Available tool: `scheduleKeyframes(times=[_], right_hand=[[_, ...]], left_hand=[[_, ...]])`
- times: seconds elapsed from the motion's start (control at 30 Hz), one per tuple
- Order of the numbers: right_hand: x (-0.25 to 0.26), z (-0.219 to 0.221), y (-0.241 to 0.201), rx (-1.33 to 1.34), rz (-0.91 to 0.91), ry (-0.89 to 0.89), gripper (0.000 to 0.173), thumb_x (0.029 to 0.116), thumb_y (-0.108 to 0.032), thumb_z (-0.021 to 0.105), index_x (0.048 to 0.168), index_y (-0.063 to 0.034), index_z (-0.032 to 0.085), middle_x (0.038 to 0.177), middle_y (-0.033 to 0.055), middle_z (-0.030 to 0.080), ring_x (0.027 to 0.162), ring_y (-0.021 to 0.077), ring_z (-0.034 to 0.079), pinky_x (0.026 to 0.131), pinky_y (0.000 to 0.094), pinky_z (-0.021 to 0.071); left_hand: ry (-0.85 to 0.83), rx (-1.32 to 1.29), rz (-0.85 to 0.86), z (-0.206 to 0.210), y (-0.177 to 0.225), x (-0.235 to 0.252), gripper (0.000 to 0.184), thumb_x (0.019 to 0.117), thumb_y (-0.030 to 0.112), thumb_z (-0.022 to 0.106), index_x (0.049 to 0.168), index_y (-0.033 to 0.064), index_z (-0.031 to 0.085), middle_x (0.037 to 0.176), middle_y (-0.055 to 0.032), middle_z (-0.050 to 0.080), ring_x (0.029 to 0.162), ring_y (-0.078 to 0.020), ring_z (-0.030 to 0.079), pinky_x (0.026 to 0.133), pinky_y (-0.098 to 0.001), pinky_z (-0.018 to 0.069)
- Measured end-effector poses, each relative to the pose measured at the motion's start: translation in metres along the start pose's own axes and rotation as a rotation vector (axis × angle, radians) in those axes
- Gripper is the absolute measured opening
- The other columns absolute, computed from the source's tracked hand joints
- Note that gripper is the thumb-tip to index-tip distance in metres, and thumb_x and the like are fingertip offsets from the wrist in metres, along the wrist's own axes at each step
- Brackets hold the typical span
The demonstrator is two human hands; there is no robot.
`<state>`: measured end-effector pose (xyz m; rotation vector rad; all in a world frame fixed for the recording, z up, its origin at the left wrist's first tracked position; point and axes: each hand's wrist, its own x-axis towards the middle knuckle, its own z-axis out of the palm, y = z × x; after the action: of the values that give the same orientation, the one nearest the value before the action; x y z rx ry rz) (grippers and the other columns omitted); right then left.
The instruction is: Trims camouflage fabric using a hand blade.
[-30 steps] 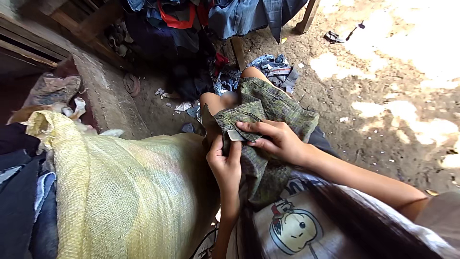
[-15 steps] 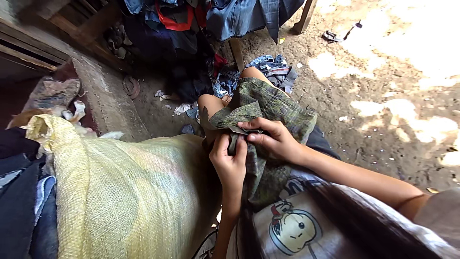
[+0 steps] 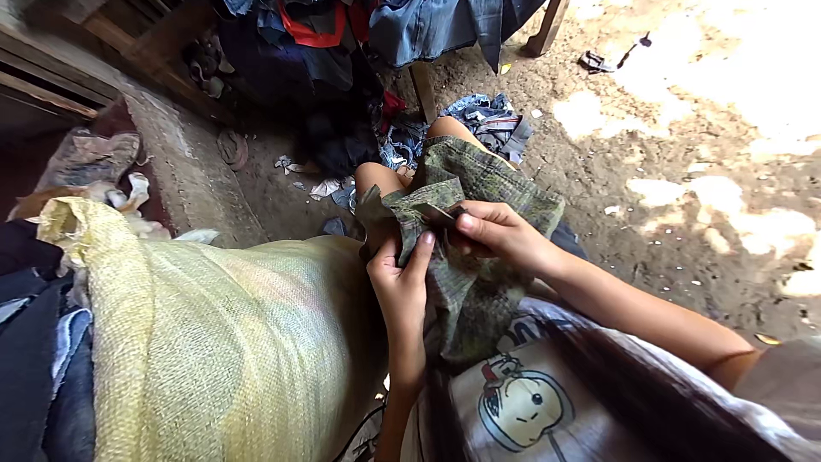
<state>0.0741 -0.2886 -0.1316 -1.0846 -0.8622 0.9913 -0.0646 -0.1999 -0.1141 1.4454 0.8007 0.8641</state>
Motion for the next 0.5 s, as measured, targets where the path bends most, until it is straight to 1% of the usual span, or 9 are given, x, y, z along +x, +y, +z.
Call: scheduleKeyframes(times=[0.03,0.07,0.1,0.13,0.17,0.23,0.33,0.43,0.5], right_hand=[[0.0,0.001,-0.001,0.01,0.016,0.007,0.025,0.1062,-0.026,0.049,0.098,-0.012,0.067,0.066,-0.0091,0.056,0.055,-0.0045,0.046,0.05,0.0112,0.0355],[0.0,0.002,-0.001,-0.038,-0.022,0.014,0.022,0.1053,-0.025,0.051,0.103,-0.0115,0.068,0.074,-0.0095,0.06,0.06,-0.0058,0.049,0.054,0.0105,0.0384],[0.0,0.001,0.001,-0.129,-0.098,0.007,0.023,0.104,-0.023,0.055,0.113,-0.0087,0.07,0.092,-0.0081,0.068,0.073,-0.0072,0.055,0.064,0.0106,0.045],[0.0,0.0,0.003,-0.264,-0.196,-0.022,0.029,0.103,-0.024,0.058,0.123,-0.0046,0.068,0.111,-0.0034,0.071,0.094,-0.0051,0.063,0.082,0.014,0.053],[0.001,-0.002,0.006,-0.394,-0.287,-0.044,0.037,0.1019,-0.026,0.06,0.129,-0.0011,0.065,0.12,0.0025,0.071,0.106,-0.0001,0.065,0.091,0.0194,0.0544],[0.002,-0.003,0.01,-0.569,-0.383,-0.047,0.045,0.1011,-0.031,0.061,0.135,-0.0007,0.061,0.121,0.0079,0.071,0.107,0.0074,0.067,0.09,0.0265,0.0559],[0.0,-0.004,0.013,-0.672,-0.431,-0.01,0.043,0.1023,-0.031,0.06,0.135,-0.0039,0.063,0.119,0.0092,0.072,0.101,0.0134,0.07,0.084,0.0312,0.0576],[-0.002,-0.003,0.014,-0.76,-0.468,0.043,0.041,0.1017,-0.032,0.06,0.133,-0.0077,0.067,0.109,0.0094,0.074,0.088,0.0148,0.069,0.072,0.0312,0.0556],[-0.003,-0.001,0.015,-0.796,-0.477,0.074,0.04,0.101,-0.032,0.06,0.133,-0.0092,0.068,0.107,0.0099,0.074,0.085,0.0156,0.069,0.069,0.0316,0.0551]], left_hand=[[0.006,-0.026,-0.032,0.001,0.001,0.0,0.009,0.0881,-0.003,0.067,0.093,0.0032,0.072,0.079,0.0022,0.072,0.074,-0.0029,0.07,0.073,-0.0221,0.06],[0.018,-0.05,-0.06,0.002,0.002,0.0,0.01,0.0878,-0.004,0.066,0.094,0.0031,0.072,0.08,0.0021,0.073,0.075,-0.0031,0.07,0.073,-0.0223,0.0603],[0.032,-0.075,-0.087,0.003,0.004,0.0,0.012,0.0877,-0.005,0.065,0.094,0.0035,0.071,0.08,0.0023,0.073,0.075,-0.003,0.07,0.073,-0.0224,0.0605],[0.05,-0.099,-0.106,0.003,0.005,0.0,0.014,0.0875,-0.006,0.064,0.095,0.004,0.071,0.08,0.0027,0.072,0.075,-0.0028,0.07,0.073,-0.0225,0.0604],[0.065,-0.117,-0.115,0.004,0.006,-0.001,0.016,0.0871,-0.007,0.062,0.094,0.0047,0.07,0.08,0.0034,0.072,0.075,-0.0025,0.07,0.073,-0.0225,0.0605],[0.082,-0.142,-0.118,0.004,0.007,-0.001,0.019,0.0868,-0.008,0.059,0.094,0.0058,0.07,0.081,0.0044,0.072,0.077,-0.0019,0.07,0.074,-0.0221,0.0604],[0.075,-0.152,-0.118,0.003,0.009,-0.003,0.018,0.0876,-0.007,0.06,0.096,0.0057,0.07,0.081,0.0038,0.073,0.077,-0.0026,0.07,0.074,-0.0229,0.0608],[0.061,-0.158,-0.093,0.003,0.008,-0.004,0.017,0.0877,-0.006,0.061,0.094,0.0067,0.071,0.08,0.0043,0.073,0.075,-0.0024,0.071,0.073,-0.0227,0.0608],[0.048,-0.161,-0.065,0.004,0.006,-0.005,0.017,0.0881,-0.006,0.061,0.093,0.0068,0.071,0.079,0.0046,0.073,0.074,-0.0024,0.07,0.072,-0.0226,0.0607]])
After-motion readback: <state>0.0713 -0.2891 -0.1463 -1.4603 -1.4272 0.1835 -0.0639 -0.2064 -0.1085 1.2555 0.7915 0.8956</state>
